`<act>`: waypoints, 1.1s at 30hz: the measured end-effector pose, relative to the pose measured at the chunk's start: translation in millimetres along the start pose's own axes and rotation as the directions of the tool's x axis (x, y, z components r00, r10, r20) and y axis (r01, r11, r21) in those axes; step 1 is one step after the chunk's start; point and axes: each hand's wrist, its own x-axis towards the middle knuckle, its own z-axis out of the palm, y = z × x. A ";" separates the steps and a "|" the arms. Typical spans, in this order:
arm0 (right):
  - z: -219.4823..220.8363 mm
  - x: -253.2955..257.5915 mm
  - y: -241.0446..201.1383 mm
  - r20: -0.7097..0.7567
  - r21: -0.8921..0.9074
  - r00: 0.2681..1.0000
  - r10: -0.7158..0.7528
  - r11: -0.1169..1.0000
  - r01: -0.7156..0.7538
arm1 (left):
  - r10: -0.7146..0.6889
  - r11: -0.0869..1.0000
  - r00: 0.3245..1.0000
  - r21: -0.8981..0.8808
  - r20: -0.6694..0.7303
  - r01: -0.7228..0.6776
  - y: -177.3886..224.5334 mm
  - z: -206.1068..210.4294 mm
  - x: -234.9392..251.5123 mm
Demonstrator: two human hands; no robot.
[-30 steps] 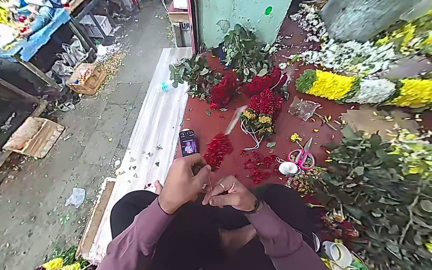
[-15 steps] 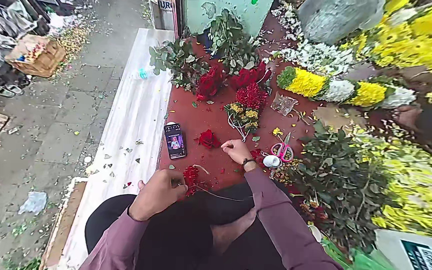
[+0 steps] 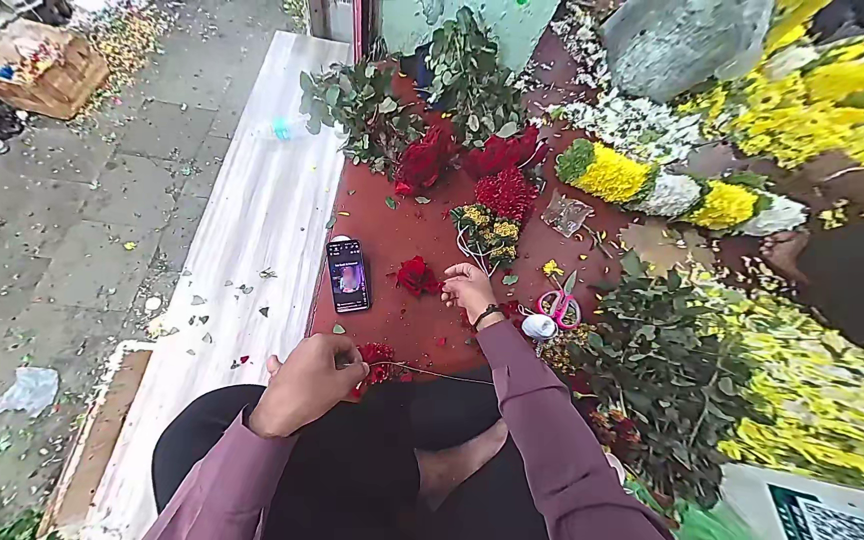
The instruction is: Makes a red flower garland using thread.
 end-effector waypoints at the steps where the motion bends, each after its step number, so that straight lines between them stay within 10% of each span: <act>1: 2.8 -8.7 -9.0 0.051 0.090 0.999 0.008 0.996 -0.012 | -0.015 1.000 1.000 -0.017 0.012 0.015 0.0 -0.5 -0.5; 14: 65.9 -190.7 -63.7 0.350 0.654 0.914 -0.205 0.752 -0.081 | -0.130 0.729 0.987 -0.683 -0.089 0.035 10.6 16.2 -10.0; 23: 80.2 -200.9 -55.9 0.300 0.643 0.920 -0.252 0.766 0.001 | -0.146 0.744 0.968 -0.668 -0.204 -0.029 15.1 31.6 -6.0; 33: 74.4 -180.9 -44.2 0.294 0.398 0.735 -0.610 0.778 0.487 | -0.167 0.777 0.976 -0.628 -0.137 0.045 14.0 28.2 -6.8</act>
